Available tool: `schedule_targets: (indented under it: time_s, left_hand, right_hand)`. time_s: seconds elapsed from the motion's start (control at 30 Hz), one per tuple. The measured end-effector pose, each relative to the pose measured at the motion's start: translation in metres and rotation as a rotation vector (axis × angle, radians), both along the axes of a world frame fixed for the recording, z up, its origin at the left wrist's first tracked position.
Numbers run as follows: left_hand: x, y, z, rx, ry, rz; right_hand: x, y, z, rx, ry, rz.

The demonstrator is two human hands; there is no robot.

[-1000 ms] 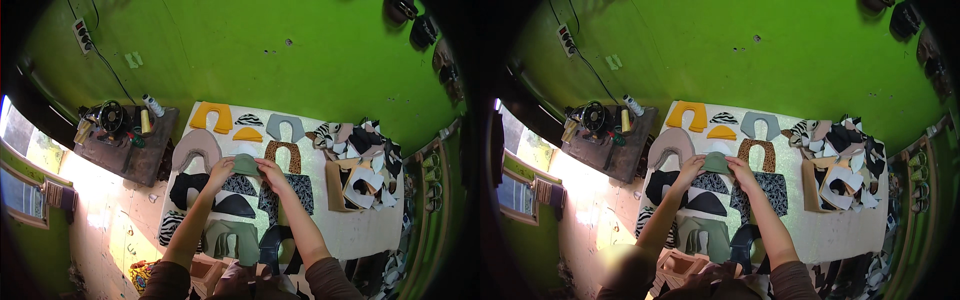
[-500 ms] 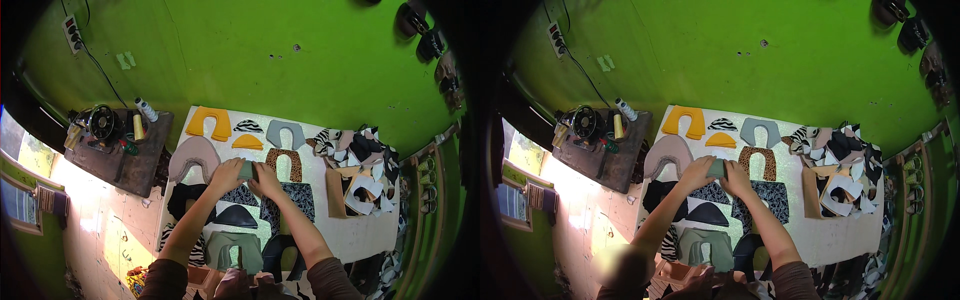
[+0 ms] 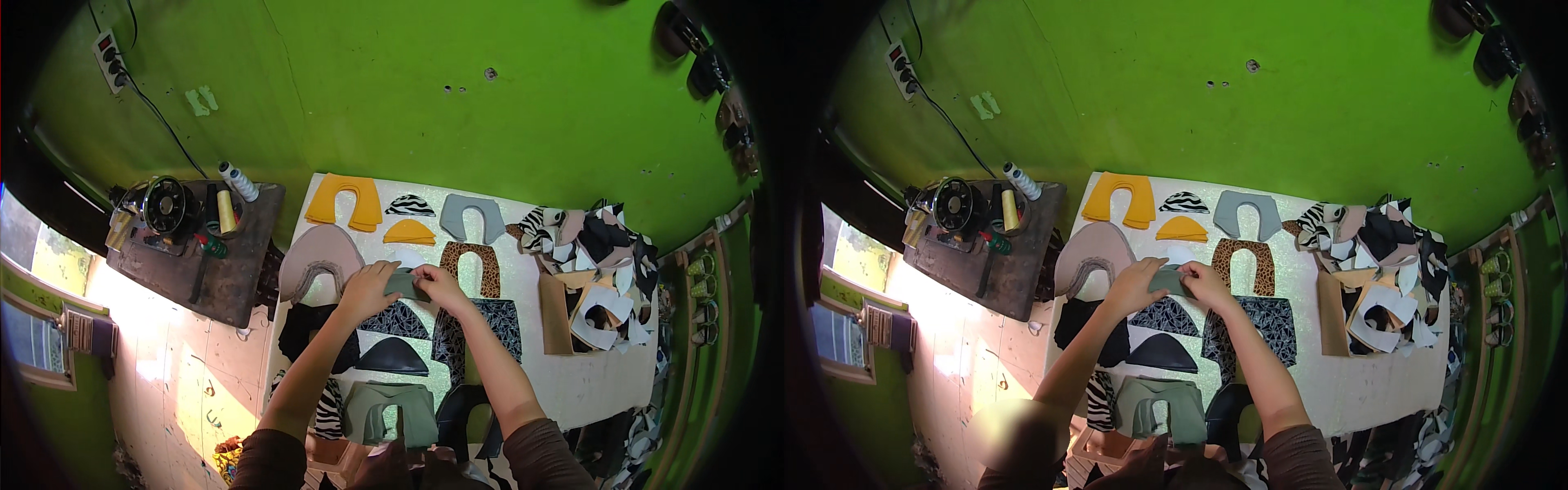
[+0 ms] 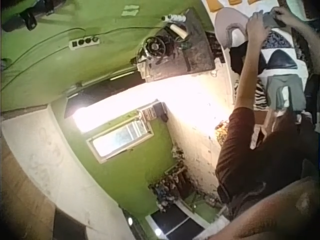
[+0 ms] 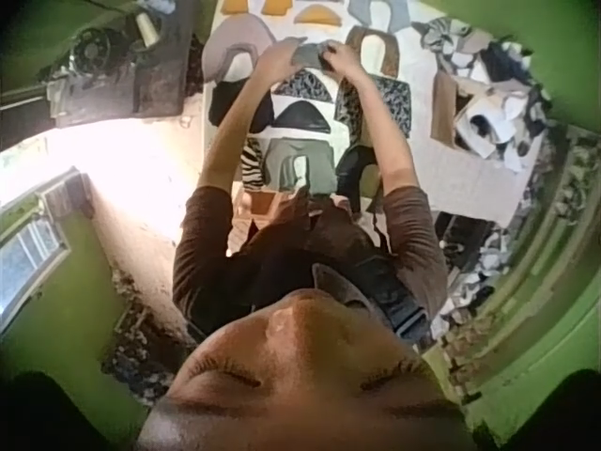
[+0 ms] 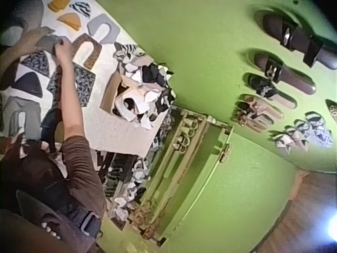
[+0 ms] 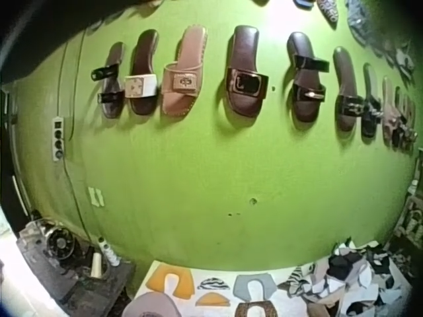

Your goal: Sorting and arranging various patterned cut shoe upper components from a pile onto a work surface.

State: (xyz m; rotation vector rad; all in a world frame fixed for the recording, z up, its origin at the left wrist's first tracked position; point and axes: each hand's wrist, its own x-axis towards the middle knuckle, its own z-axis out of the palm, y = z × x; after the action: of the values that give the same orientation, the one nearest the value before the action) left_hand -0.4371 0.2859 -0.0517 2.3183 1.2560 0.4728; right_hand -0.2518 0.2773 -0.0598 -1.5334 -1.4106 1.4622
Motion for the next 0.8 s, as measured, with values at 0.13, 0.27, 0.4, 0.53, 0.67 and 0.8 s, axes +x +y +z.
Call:
schedule_targets:
  time_s: [0.13, 0.27, 0.4, 0.53, 0.67, 0.8]
  left_hand:
    - [0.011, -0.005, -0.005, 0.045, 0.095, -0.016]
    - [0.010, -0.007, -0.021, 0.156, 0.155, -0.004]
    - [0.008, -0.004, -0.026, 0.124, 0.156, 0.003]
    - [0.012, 0.001, -0.024, 0.081, 0.191, 0.012]
    - [0.015, 0.002, -0.018, 0.095, 0.268, -0.002]
    - [0.036, -0.019, -0.008, 0.181, 0.305, 0.059]
  right_hand:
    - [0.007, 0.007, -0.019, 0.233, -0.353, 0.035]
    - [-0.011, -0.010, -0.012, 0.501, -0.649, 0.143]
    - [-0.009, -0.023, -0.011, 0.667, -0.726, 0.304]
    - [-0.006, -0.019, -0.012, 0.533, -0.712, 0.311]
    - [-0.004, -0.011, -0.009, 0.416, -0.754, 0.349]
    - [0.007, -0.037, -0.004, 0.753, -0.668, 0.168]
